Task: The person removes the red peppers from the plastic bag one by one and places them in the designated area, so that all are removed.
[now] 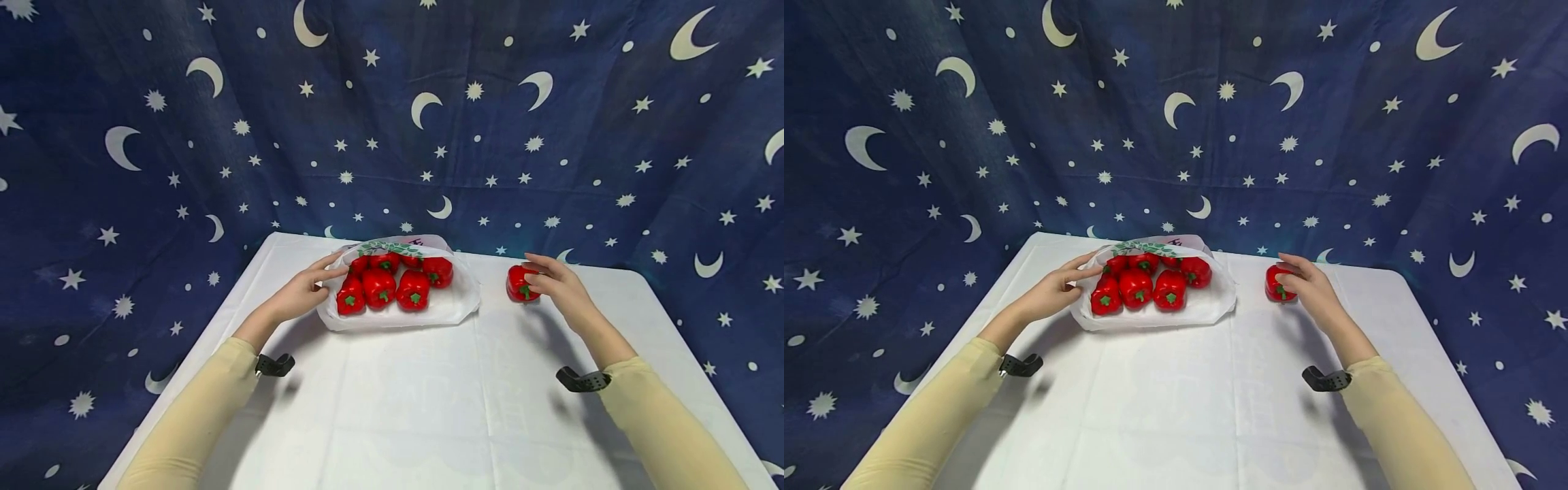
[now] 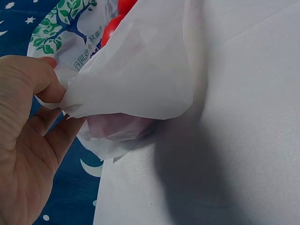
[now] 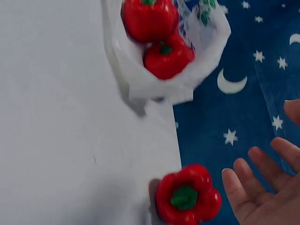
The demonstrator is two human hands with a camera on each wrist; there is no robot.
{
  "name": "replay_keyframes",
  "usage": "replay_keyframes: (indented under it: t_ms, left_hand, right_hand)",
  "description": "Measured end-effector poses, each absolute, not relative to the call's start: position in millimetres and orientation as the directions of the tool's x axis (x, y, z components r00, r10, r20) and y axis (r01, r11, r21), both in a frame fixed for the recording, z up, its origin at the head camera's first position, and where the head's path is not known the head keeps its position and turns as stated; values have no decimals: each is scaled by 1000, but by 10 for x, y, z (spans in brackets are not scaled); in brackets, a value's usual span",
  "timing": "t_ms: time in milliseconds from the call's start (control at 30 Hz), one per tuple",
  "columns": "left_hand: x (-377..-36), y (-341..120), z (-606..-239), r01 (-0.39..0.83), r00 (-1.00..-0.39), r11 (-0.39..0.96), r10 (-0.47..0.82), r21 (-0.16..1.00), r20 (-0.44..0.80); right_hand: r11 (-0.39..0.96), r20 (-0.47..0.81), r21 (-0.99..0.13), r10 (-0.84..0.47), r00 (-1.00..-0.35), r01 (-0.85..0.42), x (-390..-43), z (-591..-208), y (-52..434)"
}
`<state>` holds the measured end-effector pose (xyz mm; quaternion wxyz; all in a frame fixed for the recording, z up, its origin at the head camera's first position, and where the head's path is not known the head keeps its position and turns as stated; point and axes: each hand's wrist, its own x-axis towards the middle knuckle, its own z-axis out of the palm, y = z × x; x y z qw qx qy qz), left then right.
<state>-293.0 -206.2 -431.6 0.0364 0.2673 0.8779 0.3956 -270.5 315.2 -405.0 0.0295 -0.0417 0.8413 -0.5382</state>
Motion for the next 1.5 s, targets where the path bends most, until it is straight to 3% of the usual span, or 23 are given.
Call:
replay_keyframes:
  t_ms: [267, 567, 900, 1200, 1500]
  left_hand:
    - [-2933, -2055, -4305, 434, -857, 541, 496, 721, 144]
    - [-2912, -2040, -4307, 408, -862, 526, 492, 746, 125]
    - [-2907, -2028, -4299, 428, -860, 538, 490, 727, 144]
    - [-2896, -2026, -4301, 435, -855, 531, 497, 727, 148]
    - [-2894, -2013, -4293, 430, -855, 519, 496, 738, 149]
  right_hand:
    - [277, 67, -950, -267, -961, -143, -2634, -4120, 2816]
    - [252, -63, -967, -399, -915, -44, -2639, -4280, 2375]
    - [112, -246, -969, -344, -906, 221, -2747, -4395, 1940]
    - [-139, -474, -853, -200, -858, 503, -2841, -4378, 1642]
    - [-144, -591, -785, -117, -798, 602, -2932, -4370, 1532]
